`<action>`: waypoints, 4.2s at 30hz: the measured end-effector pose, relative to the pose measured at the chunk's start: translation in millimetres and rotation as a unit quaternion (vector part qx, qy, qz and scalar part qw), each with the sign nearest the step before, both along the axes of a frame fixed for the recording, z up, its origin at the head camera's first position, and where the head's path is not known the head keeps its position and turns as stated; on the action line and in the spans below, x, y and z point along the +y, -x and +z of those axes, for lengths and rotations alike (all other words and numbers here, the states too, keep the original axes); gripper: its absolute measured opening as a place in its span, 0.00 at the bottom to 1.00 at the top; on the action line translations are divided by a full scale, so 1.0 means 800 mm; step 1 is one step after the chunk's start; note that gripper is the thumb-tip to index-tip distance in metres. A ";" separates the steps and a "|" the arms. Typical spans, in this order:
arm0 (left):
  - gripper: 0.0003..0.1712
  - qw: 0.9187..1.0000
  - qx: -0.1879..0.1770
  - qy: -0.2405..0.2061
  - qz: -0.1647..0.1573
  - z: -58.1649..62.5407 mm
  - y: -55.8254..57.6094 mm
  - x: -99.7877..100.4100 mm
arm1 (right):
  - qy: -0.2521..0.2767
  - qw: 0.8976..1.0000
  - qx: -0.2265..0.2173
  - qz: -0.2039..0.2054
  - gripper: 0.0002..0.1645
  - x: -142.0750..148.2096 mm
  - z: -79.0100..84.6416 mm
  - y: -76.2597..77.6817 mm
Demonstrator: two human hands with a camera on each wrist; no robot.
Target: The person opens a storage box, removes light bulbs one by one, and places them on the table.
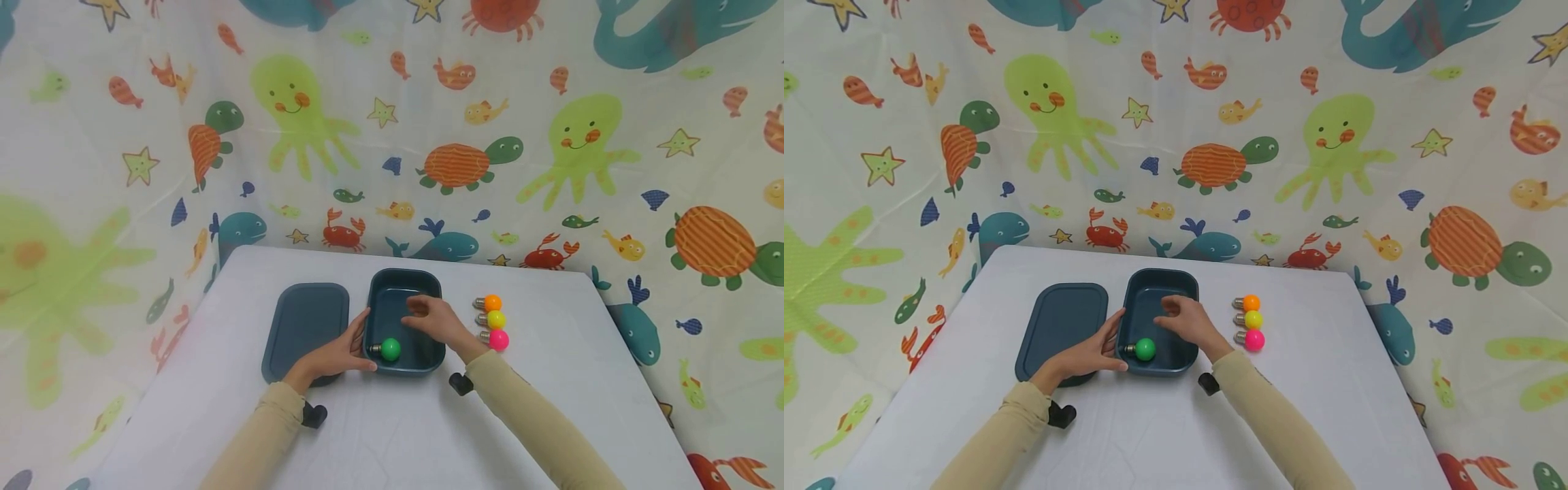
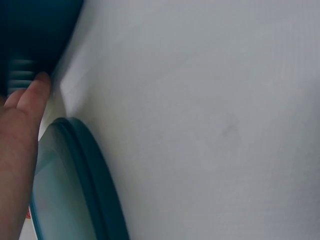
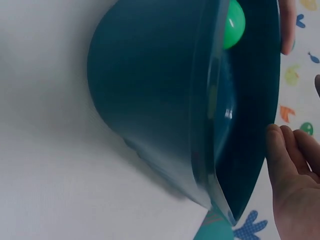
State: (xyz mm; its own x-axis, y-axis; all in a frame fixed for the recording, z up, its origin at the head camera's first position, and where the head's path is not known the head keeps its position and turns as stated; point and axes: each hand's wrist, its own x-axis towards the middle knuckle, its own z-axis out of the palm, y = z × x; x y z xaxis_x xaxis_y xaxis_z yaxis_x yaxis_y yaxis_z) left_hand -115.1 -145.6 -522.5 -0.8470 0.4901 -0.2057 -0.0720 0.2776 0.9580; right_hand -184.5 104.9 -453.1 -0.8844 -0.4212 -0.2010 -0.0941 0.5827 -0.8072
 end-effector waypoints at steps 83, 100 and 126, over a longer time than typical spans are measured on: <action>0.68 0.999 -0.003 -0.036 -0.020 0.003 0.001 -0.002 | -0.039 0.995 0.025 0.087 0.28 -0.016 -0.038 -0.020; 0.67 1.000 0.001 -0.021 -0.007 0.004 -0.012 0.003 | 0.024 0.999 -0.017 -0.020 0.28 0.020 -0.019 -0.025; 0.69 1.000 -0.008 -0.014 0.003 0.007 -0.024 0.008 | 0.078 0.992 -0.044 -0.093 0.32 0.087 -0.010 -0.038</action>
State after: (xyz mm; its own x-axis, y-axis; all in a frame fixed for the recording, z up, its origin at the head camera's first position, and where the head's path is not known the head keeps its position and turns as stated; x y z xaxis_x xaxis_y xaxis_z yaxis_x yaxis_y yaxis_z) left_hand -96.1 -138.9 -516.7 -0.8467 0.4909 -0.2053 -0.0884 0.2506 0.9640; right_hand -153.9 174.3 -460.8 -0.9317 -0.2835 -0.2271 0.0793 0.4513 -0.8888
